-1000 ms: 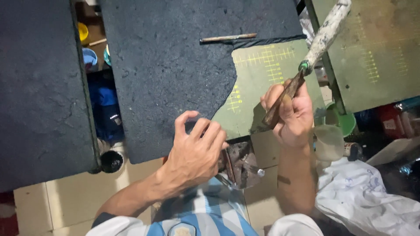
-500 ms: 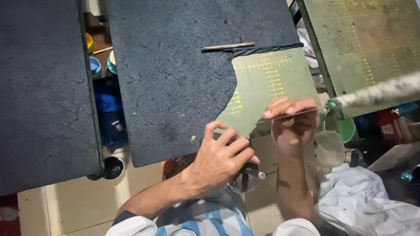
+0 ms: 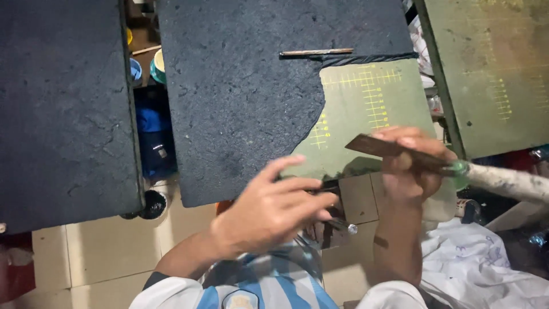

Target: Refining the edges of a screen printing stencil by scraping away excess emulsion or ink using a metal scraper.

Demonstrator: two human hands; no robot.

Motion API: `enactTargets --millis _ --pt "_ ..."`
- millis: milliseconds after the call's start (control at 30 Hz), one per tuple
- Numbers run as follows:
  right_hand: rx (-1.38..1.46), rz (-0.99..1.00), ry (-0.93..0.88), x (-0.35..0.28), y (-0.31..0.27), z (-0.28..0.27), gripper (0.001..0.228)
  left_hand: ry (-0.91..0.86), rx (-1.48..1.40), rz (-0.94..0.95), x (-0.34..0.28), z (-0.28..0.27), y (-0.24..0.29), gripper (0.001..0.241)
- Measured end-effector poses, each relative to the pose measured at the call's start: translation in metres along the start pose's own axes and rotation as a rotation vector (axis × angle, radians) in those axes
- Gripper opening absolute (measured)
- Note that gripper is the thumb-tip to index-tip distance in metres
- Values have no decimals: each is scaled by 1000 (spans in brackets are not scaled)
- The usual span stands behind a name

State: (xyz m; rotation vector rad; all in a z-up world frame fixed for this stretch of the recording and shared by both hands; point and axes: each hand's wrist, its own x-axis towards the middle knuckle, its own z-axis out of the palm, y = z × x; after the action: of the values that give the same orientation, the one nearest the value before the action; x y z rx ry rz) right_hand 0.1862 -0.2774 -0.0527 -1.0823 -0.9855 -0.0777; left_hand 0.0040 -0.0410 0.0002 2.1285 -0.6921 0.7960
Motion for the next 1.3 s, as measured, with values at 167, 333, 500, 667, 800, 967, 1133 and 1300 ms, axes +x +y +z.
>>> enactTargets --millis 167,333,500,667,800,967,1133,1300 --pt "-170 5 -380 39 -41 38 20 -83 194 -171 -7 -41 -11 50" --pt "-288 188 -713 68 -65 62 29 -222 354 -270 -11 -46 -22 38" --pt "-357 124 -917 79 -61 72 19 -269 368 -283 -12 -42 -27 28" --pt "-386 114 -779 80 -58 69 27 -303 428 -292 -8 -40 -22 33" --pt "-376 49 -786 78 -48 68 21 -298 403 -320 -6 -40 -21 39" --pt "-547 -29 -832 75 -44 70 15 -251 335 -376 -1 -40 -19 29" --pt "-588 -81 -866 73 -40 72 18 -212 300 -465 -3 -37 -22 37" --pt "-553 -138 -839 71 -31 78 17 -259 325 -437 -6 -33 -26 39"
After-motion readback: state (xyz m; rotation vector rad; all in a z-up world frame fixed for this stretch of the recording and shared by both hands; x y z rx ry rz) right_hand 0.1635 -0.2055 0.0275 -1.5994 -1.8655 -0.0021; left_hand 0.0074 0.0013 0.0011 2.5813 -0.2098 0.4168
